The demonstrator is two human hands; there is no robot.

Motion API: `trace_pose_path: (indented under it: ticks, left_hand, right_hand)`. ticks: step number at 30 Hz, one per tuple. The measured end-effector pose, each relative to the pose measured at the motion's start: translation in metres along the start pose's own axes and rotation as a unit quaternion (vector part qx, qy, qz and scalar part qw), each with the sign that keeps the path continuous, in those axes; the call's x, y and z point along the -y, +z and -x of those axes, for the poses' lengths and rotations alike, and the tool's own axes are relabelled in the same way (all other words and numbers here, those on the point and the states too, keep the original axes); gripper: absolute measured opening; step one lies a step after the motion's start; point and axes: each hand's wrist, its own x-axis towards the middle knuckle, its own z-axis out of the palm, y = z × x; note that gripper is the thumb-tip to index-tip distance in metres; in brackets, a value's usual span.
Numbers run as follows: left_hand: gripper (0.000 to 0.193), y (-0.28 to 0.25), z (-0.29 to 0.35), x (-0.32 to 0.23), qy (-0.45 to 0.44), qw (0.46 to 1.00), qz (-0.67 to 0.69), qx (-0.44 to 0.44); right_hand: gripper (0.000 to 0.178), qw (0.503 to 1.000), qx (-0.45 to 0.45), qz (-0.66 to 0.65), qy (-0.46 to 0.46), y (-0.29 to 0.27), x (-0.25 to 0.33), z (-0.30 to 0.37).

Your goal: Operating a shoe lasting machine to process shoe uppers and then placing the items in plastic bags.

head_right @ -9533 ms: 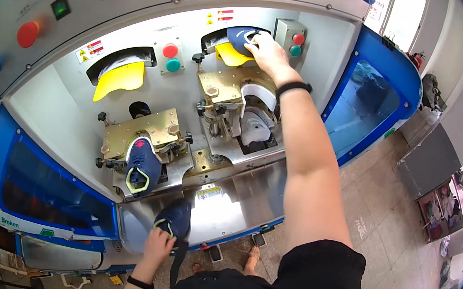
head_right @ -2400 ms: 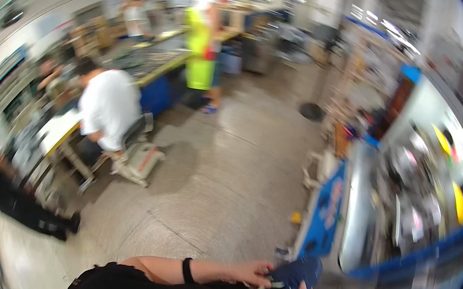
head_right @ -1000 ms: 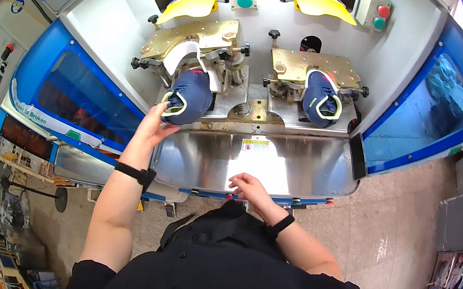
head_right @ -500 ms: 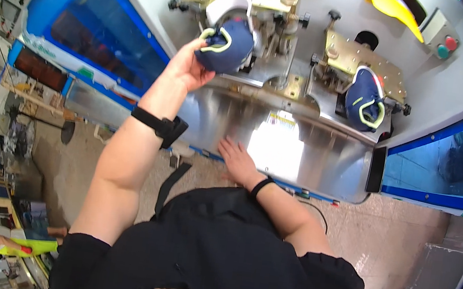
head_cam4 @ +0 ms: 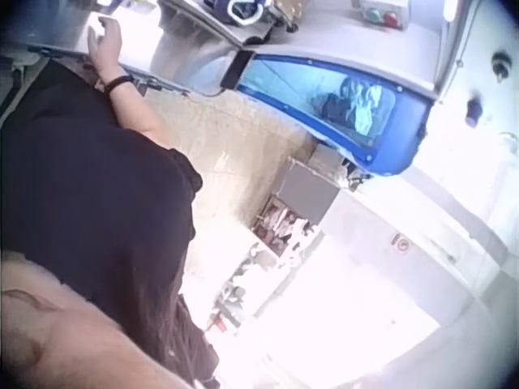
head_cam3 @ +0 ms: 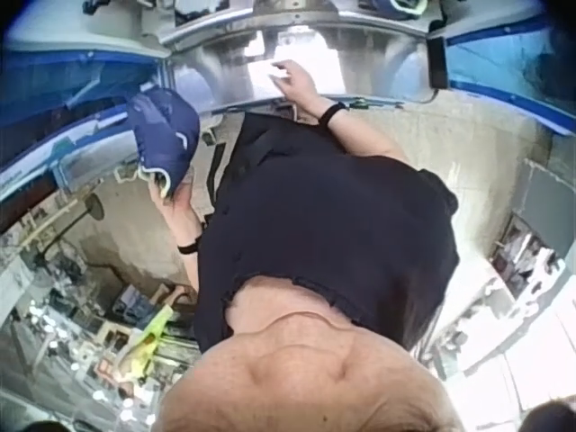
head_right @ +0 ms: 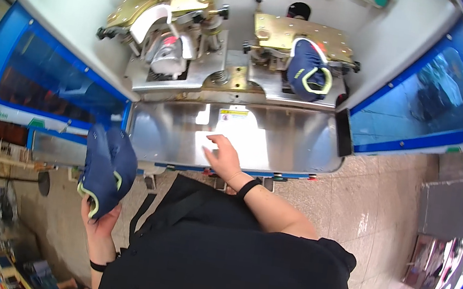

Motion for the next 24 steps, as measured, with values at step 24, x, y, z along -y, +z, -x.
trace_pose_path:
  ticks: [24]
  left_hand:
    - [0.049, 0.048, -0.071, 0.058, -0.120, 0.970, -0.059, 0.202]
  right_hand:
    - [0.064, 0.527, -0.524, -0.508, 0.435, -0.156, -0.093, 0.098]
